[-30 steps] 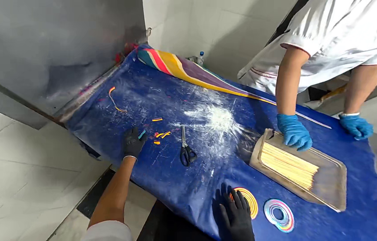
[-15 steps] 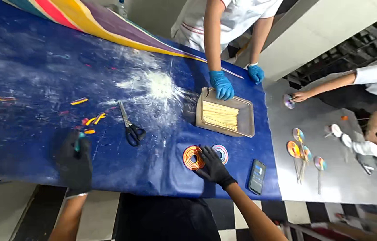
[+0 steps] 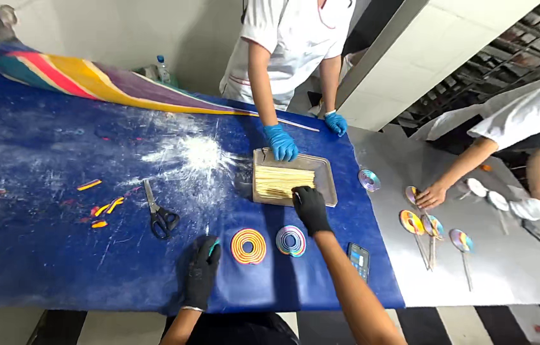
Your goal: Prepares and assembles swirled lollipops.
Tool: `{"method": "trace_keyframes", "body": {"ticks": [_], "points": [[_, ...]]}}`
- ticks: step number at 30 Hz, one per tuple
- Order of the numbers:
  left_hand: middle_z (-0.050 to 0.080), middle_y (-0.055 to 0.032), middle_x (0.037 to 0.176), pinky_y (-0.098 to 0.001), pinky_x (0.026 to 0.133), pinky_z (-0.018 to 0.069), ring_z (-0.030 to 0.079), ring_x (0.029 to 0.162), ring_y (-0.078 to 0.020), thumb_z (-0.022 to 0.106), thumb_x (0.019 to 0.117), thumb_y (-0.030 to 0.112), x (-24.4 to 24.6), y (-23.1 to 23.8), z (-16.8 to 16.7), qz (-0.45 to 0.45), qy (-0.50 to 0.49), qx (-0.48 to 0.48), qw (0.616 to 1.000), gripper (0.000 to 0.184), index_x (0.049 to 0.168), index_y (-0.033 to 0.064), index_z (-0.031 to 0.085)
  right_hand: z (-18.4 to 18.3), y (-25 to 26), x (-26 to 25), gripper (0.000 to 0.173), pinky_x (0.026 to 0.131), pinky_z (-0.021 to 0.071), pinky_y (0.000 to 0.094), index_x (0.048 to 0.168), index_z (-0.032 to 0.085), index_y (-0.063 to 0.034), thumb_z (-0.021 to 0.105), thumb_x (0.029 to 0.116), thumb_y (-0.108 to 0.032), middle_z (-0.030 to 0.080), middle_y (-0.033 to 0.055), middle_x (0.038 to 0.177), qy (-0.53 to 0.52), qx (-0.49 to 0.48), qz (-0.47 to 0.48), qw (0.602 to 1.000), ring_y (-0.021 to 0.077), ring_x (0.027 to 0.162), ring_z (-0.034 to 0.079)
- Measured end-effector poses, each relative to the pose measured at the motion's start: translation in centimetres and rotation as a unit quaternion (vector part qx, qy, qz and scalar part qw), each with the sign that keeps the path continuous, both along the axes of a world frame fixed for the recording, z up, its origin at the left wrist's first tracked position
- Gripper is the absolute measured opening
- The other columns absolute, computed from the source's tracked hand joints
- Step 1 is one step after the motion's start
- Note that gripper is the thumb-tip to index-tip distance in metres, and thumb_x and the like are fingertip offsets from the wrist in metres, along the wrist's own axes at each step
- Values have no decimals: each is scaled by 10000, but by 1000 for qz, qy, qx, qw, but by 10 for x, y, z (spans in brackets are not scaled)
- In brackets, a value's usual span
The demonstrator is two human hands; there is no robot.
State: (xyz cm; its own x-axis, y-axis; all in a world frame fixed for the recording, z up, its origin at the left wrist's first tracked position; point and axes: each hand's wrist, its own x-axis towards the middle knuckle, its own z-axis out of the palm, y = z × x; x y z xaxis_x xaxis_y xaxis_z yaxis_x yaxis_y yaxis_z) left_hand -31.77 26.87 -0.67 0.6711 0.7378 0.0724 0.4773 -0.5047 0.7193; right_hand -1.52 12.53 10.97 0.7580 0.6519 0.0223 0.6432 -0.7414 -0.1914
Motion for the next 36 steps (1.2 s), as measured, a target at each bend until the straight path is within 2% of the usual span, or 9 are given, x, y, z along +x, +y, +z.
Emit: {"method": "trace_keyframes", "body": {"ticks": [4, 12, 16, 20, 23, 25, 28, 32, 36], "points": [[668, -121, 1345, -532, 1089, 473, 622, 1259, -330, 514, 1038, 334, -5, -5, -26, 25, 46, 75, 996, 403, 1354, 131, 659, -24, 20, 95, 356, 1010, 476, 643, 1283, 679, -88, 660, 967, -251, 679, 209, 1257, 178, -149, 38, 972, 403, 1201, 629], [664, -127, 1353, -515, 1111, 456, 615, 1266, -347, 512, 1036, 327, -3, -16, -30, 44, 64, 126, 989, 429, 1375, 99, 642, -21, 18, 106, 240, 894, 501, 660, 1038, 767, -99, 677, 947, -302, 733, 185, 1080, 102, -182, 119, 971, 408, 1066, 674], [552, -159, 1485, -515, 1172, 385, 507, 1395, -335, 476, 1026, 421, -3, -19, -37, 72, 40, 171, 982, 557, 1438, 59, 568, -5, 14, 106, 201, 1023, 465, 606, 1087, 736, -52, 607, 991, -171, 660, 180, 1275, -24, -78, 209, 974, 409, 1217, 597], [406, -214, 1590, -558, 1232, 268, 327, 1512, -378, 504, 1005, 491, -8, -27, -23, 106, 39, 209, 971, 706, 1523, 16, 442, 28, -22, 34, 261, 845, 548, 582, 1126, 681, 4, 511, 1040, -174, 710, 227, 1057, -148, 120, 161, 968, 429, 1017, 692], [389, -203, 1602, -547, 1239, 258, 309, 1522, -360, 536, 993, 469, -1, -39, -3, 90, 22, 203, 975, 701, 1526, 25, 437, -5, -61, -69, 368, 596, 569, 524, 1342, 590, -68, 451, 1061, -260, 688, 129, 792, 0, 122, 92, 988, 330, 699, 698], [386, -136, 1620, -536, 1251, 244, 292, 1537, -305, 521, 997, 468, 5, -44, 2, 37, 46, 203, 977, 662, 1532, 84, 451, -56, -82, -134, 502, 655, 585, 508, 1537, 458, -116, 433, 1068, -293, 703, 106, 793, 154, 123, 74, 978, 288, 693, 694], [423, -62, 1608, -549, 1253, 231, 280, 1543, -278, 509, 1021, 425, 18, -41, 1, -97, 89, 217, 967, 518, 1471, 173, 558, -111, -85, -195, 485, 621, 590, 489, 1457, 557, -32, 463, 1026, -234, 721, 112, 743, 176, 151, 49, 972, 290, 639, 708], [381, 2, 1641, -494, 1278, 183, 226, 1565, -230, 423, 1056, 471, 26, -37, -10, -277, 149, 199, 928, 491, 1470, 252, 571, -116, -75, -213, 514, 691, 585, 511, 1518, 493, -83, 420, 1041, -262, 743, 135, 826, 213, 58, 16, 975, 330, 749, 733], [377, -9, 1641, -468, 1274, 204, 218, 1566, -224, 530, 1029, 448, 29, -45, -17, -254, 129, 139, 948, 515, 1477, 195, 557, -131, -78, -225, 489, 556, 576, 475, 1429, 596, -54, 493, 991, -245, 714, 94, 696, 114, 80, 25, 990, 290, 609, 711]]}}
